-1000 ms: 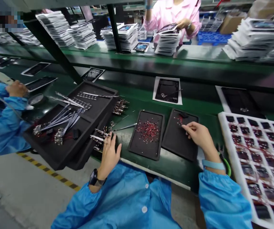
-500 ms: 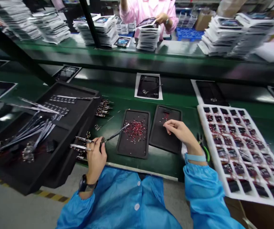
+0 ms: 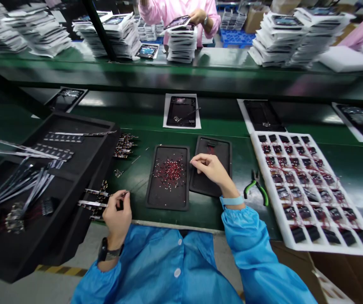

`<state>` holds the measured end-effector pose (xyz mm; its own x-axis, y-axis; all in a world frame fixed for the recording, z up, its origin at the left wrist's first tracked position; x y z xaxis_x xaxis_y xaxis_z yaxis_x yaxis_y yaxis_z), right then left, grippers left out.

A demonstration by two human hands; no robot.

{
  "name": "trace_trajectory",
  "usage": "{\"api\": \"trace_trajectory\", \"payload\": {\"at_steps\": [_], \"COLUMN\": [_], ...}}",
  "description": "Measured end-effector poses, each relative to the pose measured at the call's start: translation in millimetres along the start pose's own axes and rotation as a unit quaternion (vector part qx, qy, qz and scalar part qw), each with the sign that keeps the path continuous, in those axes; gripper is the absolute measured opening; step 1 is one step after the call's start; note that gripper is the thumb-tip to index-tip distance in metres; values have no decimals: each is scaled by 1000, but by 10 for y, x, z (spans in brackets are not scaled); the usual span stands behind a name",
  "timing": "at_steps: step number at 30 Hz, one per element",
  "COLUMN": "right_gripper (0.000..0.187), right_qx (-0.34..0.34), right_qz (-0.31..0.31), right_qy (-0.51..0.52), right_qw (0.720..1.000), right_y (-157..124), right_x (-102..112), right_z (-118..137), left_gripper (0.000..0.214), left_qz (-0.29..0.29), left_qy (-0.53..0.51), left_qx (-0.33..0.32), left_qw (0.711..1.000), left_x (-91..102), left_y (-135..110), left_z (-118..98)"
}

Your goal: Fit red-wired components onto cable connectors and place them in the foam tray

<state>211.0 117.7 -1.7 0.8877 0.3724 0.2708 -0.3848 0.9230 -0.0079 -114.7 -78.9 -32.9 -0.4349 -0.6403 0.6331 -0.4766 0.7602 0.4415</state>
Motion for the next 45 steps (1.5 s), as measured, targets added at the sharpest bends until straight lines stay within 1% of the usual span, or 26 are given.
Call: {"api": "trace_trajectory", "payload": {"at_steps": [3,5,7,9,11,13,14,15,17,18,20,22,23,24,25,26,28,29,30,31,32,35,37,38,41,45], "right_gripper": [30,30,31,32,32,29,28,27,25,25,25,25,24,23,21,20,17,15,15,15,16,20,22,22,21,20], "right_qx": [18,23,22,22,26,35,39,42,43,41,38,38,40,44,51,61,86,93,94,90,83,59,53,50,46,45], "right_qz": [-11,-14,-14,-11,-8,-16,-25,-35,-55,-61,-65,-56,-52,-60,-86,-133,-253,-297,-317,-310,-284,-180,-131,-116,-94,-75], "right_qy": [-14,-13,-10,-9,-12,-16,-17,-16,-12,-10,-8,-8,-9,-12,-16,-19,-19,-19,-20,-25,-33,-62,-69,-68,-64,-70], "right_qw": [1000,1000,1000,1000,1000,999,999,998,997,997,997,998,998,997,995,989,963,950,944,946,955,980,988,990,992,994], "right_y": [1,-3,-11,-23,-39,-56,-63,-70,-81,-85,-93,-107,-118,-134,-157,-193,-307,-359,-384,-373,-337,-215,-168,-156,-148,-156], "right_x": [-60,-95,-121,-141,-145,-110,-76,-36,50,84,129,141,149,181,252,360,607,682,700,654,554,123,-121,-203,-314,-328], "right_z": [58,82,100,121,148,172,177,174,145,123,92,94,109,133,163,197,258,272,274,271,266,261,269,270,258,249], "left_gripper": [17,15,14,17,27,38,40,38,28,24,22,25,25,26,27,29,35,37,38,39,39,41,41,41,39,34], "left_qz": [-4,1,2,18,52,102,130,163,246,291,371,418,422,415,397,374,319,296,278,269,267,287,304,312,338,349], "left_qy": [-118,-191,-249,-289,-328,-380,-407,-429,-449,-447,-436,-441,-453,-472,-495,-517,-556,-569,-580,-589,-594,-590,-577,-572,-565,-558], "left_qx": [21,23,14,21,49,82,93,102,113,113,112,116,124,137,155,178,225,245,260,270,276,287,292,294,293,286], "left_qw": [993,981,968,957,942,916,899,883,852,838,812,786,775,766,757,749,734,727,720,713,707,698,700,700,693,697], "left_x": [13,31,97,160,182,144,103,43,-137,-250,-493,-729,-835,-930,-1015,-1092,-1216,-1268,-1317,-1366,-1416,-1555,-1618,-1638,-1669,-1661], "left_y": [-93,-111,-56,77,264,459,548,627,737,766,790,804,822,849,881,912,959,969,967,954,929,800,705,665,579,563], "left_z": [-135,-314,-534,-725,-853,-943,-983,-1023,-1105,-1147,-1226,-1288,-1306,-1310,-1300,-1276,-1204,-1174,-1157,-1157,-1170,-1237,-1266,-1276,-1302,-1305]}}
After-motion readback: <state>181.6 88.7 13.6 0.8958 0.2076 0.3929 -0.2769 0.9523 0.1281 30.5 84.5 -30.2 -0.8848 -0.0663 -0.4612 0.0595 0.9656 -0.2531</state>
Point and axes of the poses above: each hand's wrist, its own y-axis towards the middle knuckle, its own x-axis out of the back of the hand, z = x × y, the point moved 9 cm from there along y, towards the middle knuckle, and after that the axes turned 2 degrees about y, right-handed, at the moved point
